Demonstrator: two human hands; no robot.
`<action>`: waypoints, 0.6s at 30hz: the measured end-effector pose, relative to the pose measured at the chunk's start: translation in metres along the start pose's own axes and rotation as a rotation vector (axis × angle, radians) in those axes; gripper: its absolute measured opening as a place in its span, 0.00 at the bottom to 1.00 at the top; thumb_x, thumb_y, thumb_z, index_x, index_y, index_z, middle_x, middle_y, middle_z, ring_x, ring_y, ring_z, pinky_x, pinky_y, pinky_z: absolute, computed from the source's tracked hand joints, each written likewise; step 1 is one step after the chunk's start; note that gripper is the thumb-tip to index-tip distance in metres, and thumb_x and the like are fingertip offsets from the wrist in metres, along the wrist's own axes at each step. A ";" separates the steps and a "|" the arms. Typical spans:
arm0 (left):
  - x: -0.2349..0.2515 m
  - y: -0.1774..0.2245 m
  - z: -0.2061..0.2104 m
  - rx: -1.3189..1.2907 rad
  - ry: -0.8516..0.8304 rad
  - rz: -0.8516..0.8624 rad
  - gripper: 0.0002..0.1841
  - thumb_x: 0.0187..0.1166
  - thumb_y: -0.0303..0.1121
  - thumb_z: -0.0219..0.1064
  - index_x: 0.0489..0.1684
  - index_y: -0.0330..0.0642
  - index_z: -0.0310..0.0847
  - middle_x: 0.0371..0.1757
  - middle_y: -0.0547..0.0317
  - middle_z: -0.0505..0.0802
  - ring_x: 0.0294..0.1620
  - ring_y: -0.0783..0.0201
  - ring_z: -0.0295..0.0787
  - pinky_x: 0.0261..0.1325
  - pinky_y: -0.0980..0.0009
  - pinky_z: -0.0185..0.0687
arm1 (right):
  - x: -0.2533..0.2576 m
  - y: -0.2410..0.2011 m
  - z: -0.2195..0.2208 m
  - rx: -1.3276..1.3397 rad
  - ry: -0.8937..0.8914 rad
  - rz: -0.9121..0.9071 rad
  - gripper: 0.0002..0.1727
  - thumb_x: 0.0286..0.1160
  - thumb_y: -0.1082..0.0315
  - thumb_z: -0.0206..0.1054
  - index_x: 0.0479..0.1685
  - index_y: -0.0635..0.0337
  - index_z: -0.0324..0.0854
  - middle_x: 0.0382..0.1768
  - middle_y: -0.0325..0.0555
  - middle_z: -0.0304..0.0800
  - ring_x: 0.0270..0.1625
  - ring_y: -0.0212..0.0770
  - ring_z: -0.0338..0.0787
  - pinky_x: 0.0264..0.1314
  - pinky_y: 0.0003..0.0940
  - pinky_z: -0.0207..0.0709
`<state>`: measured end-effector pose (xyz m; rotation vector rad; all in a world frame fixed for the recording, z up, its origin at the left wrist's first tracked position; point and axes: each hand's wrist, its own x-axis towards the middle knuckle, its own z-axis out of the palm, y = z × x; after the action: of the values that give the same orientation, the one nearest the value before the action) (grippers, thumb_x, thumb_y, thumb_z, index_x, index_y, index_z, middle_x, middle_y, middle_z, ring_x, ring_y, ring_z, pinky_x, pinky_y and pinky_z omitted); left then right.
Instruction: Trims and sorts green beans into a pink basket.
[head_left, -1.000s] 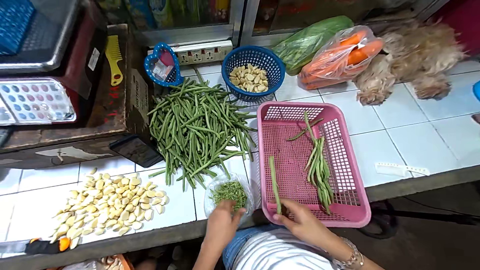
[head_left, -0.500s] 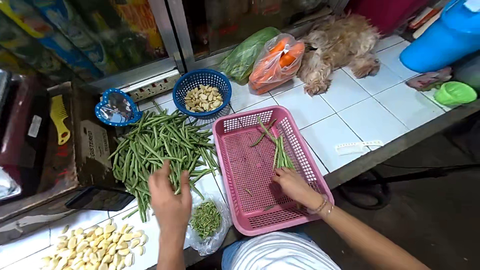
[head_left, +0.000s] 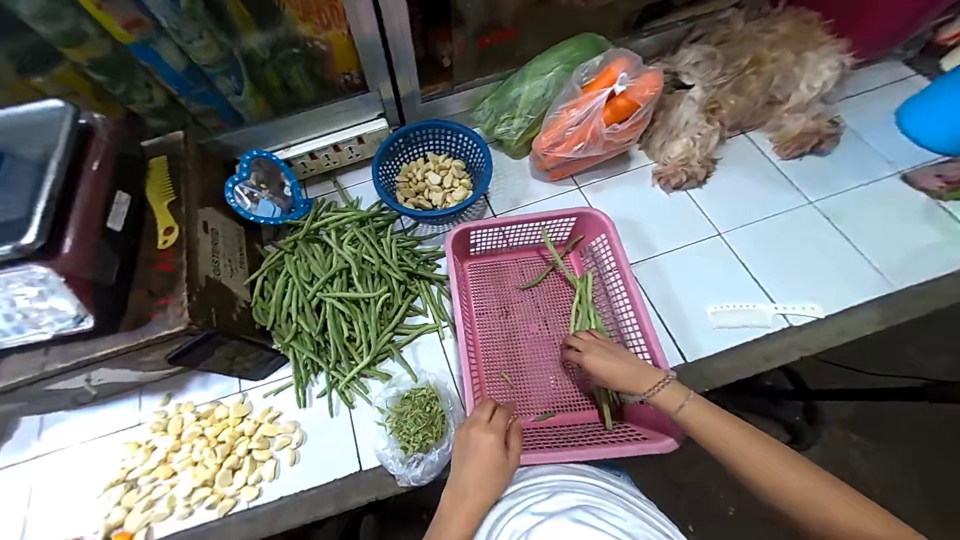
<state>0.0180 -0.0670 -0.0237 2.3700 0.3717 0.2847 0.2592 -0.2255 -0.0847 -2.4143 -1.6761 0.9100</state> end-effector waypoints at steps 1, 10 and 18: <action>-0.003 -0.002 0.000 0.001 0.001 -0.018 0.10 0.76 0.27 0.68 0.43 0.28 0.92 0.41 0.40 0.95 0.41 0.46 0.96 0.47 0.53 0.91 | -0.002 0.002 -0.001 -0.027 -0.004 -0.019 0.18 0.72 0.87 0.60 0.59 0.72 0.87 0.66 0.72 0.83 0.75 0.73 0.77 0.81 0.67 0.61; -0.011 -0.002 -0.011 0.048 0.035 -0.091 0.11 0.77 0.27 0.67 0.45 0.27 0.92 0.41 0.38 0.94 0.44 0.43 0.96 0.48 0.51 0.91 | 0.011 0.010 -0.006 -0.184 -0.102 -0.151 0.19 0.73 0.87 0.62 0.55 0.63 0.92 0.65 0.71 0.85 0.74 0.76 0.77 0.80 0.73 0.59; -0.017 0.011 0.004 -0.081 0.165 -0.078 0.14 0.80 0.27 0.66 0.54 0.24 0.88 0.48 0.35 0.94 0.50 0.41 0.95 0.54 0.53 0.90 | 0.004 -0.096 -0.006 0.318 0.365 -0.416 0.12 0.68 0.83 0.61 0.46 0.79 0.84 0.43 0.68 0.92 0.43 0.62 0.94 0.52 0.51 0.87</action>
<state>0.0052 -0.0827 -0.0207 2.2531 0.5189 0.4525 0.1830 -0.1819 -0.0455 -1.7989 -1.6504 0.5766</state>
